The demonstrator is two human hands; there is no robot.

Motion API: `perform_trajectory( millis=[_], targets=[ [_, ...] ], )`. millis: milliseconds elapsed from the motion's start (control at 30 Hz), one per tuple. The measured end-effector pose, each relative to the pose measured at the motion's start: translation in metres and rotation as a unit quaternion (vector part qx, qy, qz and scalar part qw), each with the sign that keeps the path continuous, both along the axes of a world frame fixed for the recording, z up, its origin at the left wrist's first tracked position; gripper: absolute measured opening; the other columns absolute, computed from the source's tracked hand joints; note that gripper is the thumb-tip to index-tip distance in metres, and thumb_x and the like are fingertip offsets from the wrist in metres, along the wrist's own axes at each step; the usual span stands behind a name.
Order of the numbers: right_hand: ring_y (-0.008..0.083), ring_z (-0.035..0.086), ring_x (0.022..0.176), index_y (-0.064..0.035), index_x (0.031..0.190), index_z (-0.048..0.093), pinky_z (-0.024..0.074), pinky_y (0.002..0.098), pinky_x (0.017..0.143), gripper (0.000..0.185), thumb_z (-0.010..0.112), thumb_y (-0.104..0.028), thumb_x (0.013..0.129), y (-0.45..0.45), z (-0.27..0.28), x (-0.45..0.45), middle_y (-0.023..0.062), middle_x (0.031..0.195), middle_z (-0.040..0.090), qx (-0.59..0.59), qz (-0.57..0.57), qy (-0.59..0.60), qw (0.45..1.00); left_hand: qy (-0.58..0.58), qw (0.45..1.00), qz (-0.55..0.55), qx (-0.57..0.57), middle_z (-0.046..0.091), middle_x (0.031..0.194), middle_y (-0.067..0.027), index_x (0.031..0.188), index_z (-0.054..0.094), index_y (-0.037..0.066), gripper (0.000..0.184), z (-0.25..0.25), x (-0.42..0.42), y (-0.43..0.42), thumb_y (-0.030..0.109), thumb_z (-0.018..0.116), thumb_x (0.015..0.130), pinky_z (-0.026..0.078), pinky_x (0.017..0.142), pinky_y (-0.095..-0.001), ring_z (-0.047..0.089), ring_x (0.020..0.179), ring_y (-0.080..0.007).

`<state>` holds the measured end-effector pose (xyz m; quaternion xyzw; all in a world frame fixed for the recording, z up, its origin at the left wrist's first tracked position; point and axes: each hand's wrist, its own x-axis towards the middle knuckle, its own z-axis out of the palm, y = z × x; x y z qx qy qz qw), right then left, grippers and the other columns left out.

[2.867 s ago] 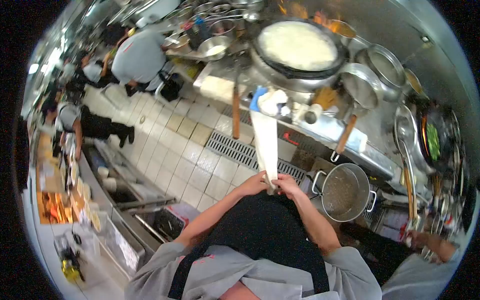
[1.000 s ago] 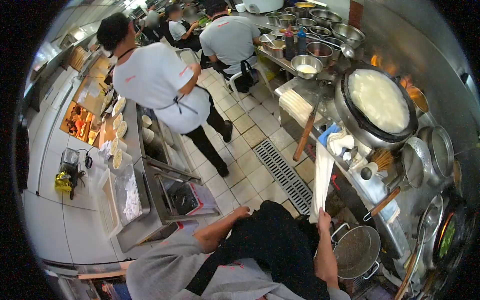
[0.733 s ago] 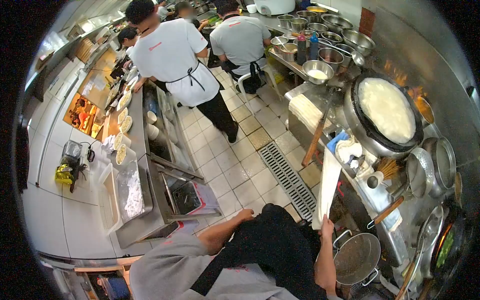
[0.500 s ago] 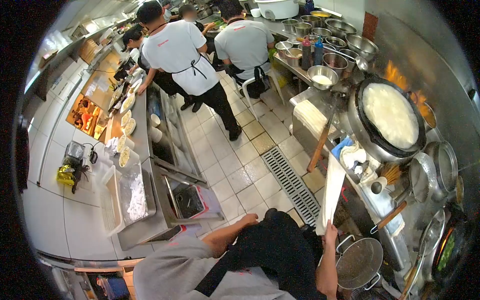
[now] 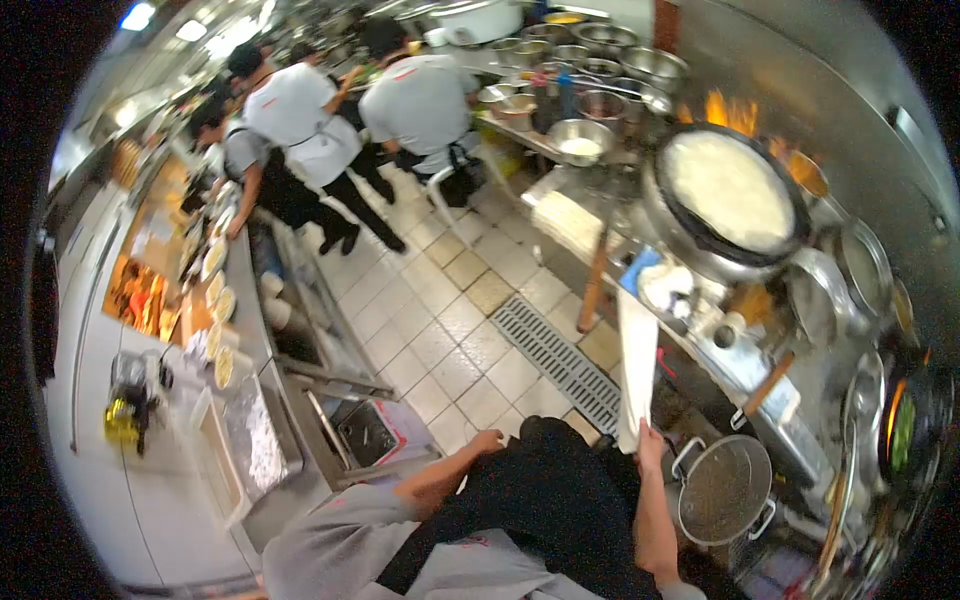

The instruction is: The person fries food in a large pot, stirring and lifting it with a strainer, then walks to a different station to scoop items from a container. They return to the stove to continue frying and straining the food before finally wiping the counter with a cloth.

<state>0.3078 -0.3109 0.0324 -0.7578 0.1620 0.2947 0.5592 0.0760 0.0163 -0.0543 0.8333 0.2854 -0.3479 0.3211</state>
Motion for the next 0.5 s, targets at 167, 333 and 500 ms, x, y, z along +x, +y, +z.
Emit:
perform_trajectory(
  millis=[167, 333, 500],
  targets=[
    [0.0145, 0.056, 0.07, 0.0023, 0.094, 0.062, 0.0444, 0.0299, 0.063, 0.052, 0.063, -0.047, 0.076, -0.003, -0.017, -0.008, 0.0092, 0.078, 0.063, -0.005, 0.062, -0.125, 0.99, -0.043, 0.999, -0.03, 0.001, 0.059, 0.105, -0.0186, 0.106, 0.06, 0.006, 0.049, -0.024, -0.007, 0.01, 0.035, 0.062, 0.066, 0.044, 0.086, -0.0378, 0.056, 0.1, -0.0325],
    [0.0154, 0.058, 0.071, 0.0003, 0.096, 0.063, 0.0452, 0.0296, 0.065, 0.031, 0.066, -0.023, 0.076, -0.001, -0.006, -0.008, 0.0078, 0.08, 0.064, -0.039, 0.104, -0.078, 0.991, -0.096, 0.993, -0.069, -0.028, 0.061, 0.101, -0.0181, 0.104, 0.061, 0.007, 0.046, -0.067, -0.014, 0.024, 0.034, 0.062, 0.067, 0.044, 0.085, -0.0378, 0.057, 0.097, -0.033],
    [0.0194, 0.061, 0.072, 0.0013, 0.096, 0.063, 0.0458, 0.0318, 0.067, 0.035, 0.063, -0.026, 0.076, 0.004, 0.003, -0.01, 0.0121, 0.081, 0.065, -0.036, 0.093, -0.06, 0.993, -0.078, 0.992, -0.055, -0.086, 0.062, 0.098, -0.0174, 0.107, 0.061, 0.006, 0.049, -0.055, 0.0, 0.028, 0.036, 0.064, 0.068, 0.045, 0.081, -0.0353, 0.06, 0.092, -0.0308]
  ],
)
